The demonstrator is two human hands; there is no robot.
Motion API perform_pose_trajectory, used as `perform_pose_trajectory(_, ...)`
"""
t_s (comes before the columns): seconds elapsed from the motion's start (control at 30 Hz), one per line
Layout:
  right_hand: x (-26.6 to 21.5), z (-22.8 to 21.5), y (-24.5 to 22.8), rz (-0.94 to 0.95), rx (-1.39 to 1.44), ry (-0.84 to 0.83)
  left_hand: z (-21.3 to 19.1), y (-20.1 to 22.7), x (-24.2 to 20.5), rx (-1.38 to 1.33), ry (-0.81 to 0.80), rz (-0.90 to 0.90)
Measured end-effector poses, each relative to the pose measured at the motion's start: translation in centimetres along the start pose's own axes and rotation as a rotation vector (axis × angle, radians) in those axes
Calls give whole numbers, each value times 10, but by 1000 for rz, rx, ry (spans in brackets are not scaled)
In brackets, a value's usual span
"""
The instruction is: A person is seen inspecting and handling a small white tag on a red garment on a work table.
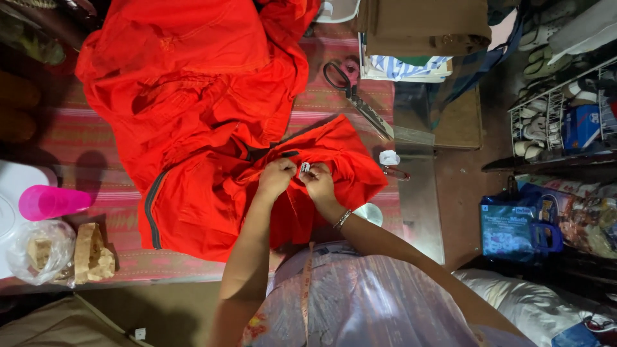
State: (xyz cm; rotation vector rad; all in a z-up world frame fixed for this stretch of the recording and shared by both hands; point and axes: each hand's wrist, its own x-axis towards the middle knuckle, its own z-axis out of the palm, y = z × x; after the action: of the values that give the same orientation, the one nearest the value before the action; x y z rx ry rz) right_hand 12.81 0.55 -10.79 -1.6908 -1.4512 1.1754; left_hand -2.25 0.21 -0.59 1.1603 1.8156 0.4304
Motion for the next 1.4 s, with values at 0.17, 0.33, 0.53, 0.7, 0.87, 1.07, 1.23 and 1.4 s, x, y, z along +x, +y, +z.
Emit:
perform_pose_trajectory(0.17, -8, -10, -23, 14, -15, -8, -7, 9, -13, -98, 20, 29)
perform_pose_trajectory(0.33, 0, 1, -6, -98, -57, 9, 7, -14, 2, -353, 100, 101)
perform_pose_trajectory(0.53, -8, -15, -31, -64, 187, -49, -1, -8, -11, -541, 112, 66)
perform_pose_trajectory(0.7, -11, -16, -42, 39, 344, -18, 4, -12, -14, -646, 115, 194)
perform_pose_trajectory(0.87, -15, -16, -54, 54, 363, -2, 1, -5, -26, -687, 131, 217)
perform_pose_trajectory(1.07, -11, -14, -43, 15, 366, -61, 6, -15, -25, -790, 122, 225)
perform_pose_trajectory(1.23, -6, -37, -30, -50, 457, -110, 3, -11, -27, -364, 315, 462)
perform_pose_trajectory(1.4, -22, -78, -35, 208, 927, -200, 6, 19, -60, 254, 484, 880)
